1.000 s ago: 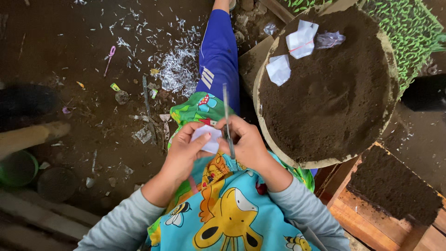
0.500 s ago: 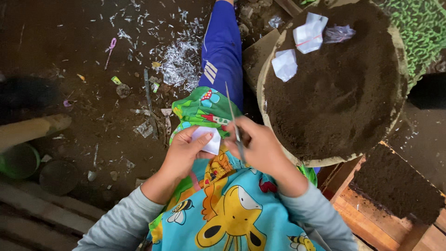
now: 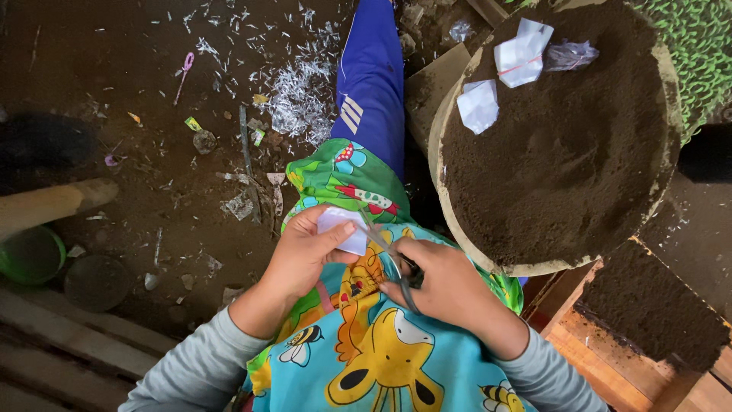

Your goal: The person cuts small white plastic pouches using scissors and places them into a bucket of soil, using the tool to press the items into the dirt.

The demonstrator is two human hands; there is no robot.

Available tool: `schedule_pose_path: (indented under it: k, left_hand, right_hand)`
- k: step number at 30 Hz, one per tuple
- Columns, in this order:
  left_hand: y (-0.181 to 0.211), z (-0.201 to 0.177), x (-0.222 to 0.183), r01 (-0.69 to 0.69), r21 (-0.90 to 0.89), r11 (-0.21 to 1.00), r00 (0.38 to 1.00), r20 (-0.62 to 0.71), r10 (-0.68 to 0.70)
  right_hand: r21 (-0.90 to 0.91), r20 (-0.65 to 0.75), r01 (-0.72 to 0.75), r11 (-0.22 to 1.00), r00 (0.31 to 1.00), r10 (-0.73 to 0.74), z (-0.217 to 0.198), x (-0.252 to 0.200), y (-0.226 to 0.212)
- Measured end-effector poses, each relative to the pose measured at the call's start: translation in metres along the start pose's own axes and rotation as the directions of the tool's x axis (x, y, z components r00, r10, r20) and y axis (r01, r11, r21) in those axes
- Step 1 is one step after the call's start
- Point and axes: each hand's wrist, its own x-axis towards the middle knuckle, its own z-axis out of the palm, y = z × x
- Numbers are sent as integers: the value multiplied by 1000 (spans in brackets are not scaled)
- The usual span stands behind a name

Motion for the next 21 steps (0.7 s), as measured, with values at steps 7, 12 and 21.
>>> schedule_pose_path:
  k: [7, 12, 21]
  left_hand:
    - [5, 3, -6, -38, 92, 995, 999, -11, 39]
    - [9, 3, -8, -72, 129, 989, 997, -17, 75]
    - [16, 4, -17, -151, 181, 972, 986, -45, 162]
  right_hand:
    - [-50, -75, 28, 998, 997, -32, 12, 4, 5]
    - [-49, -109, 64, 997, 992, -69, 16, 10, 4]
    - [-44, -150, 119, 992, 981, -125, 24, 18, 3]
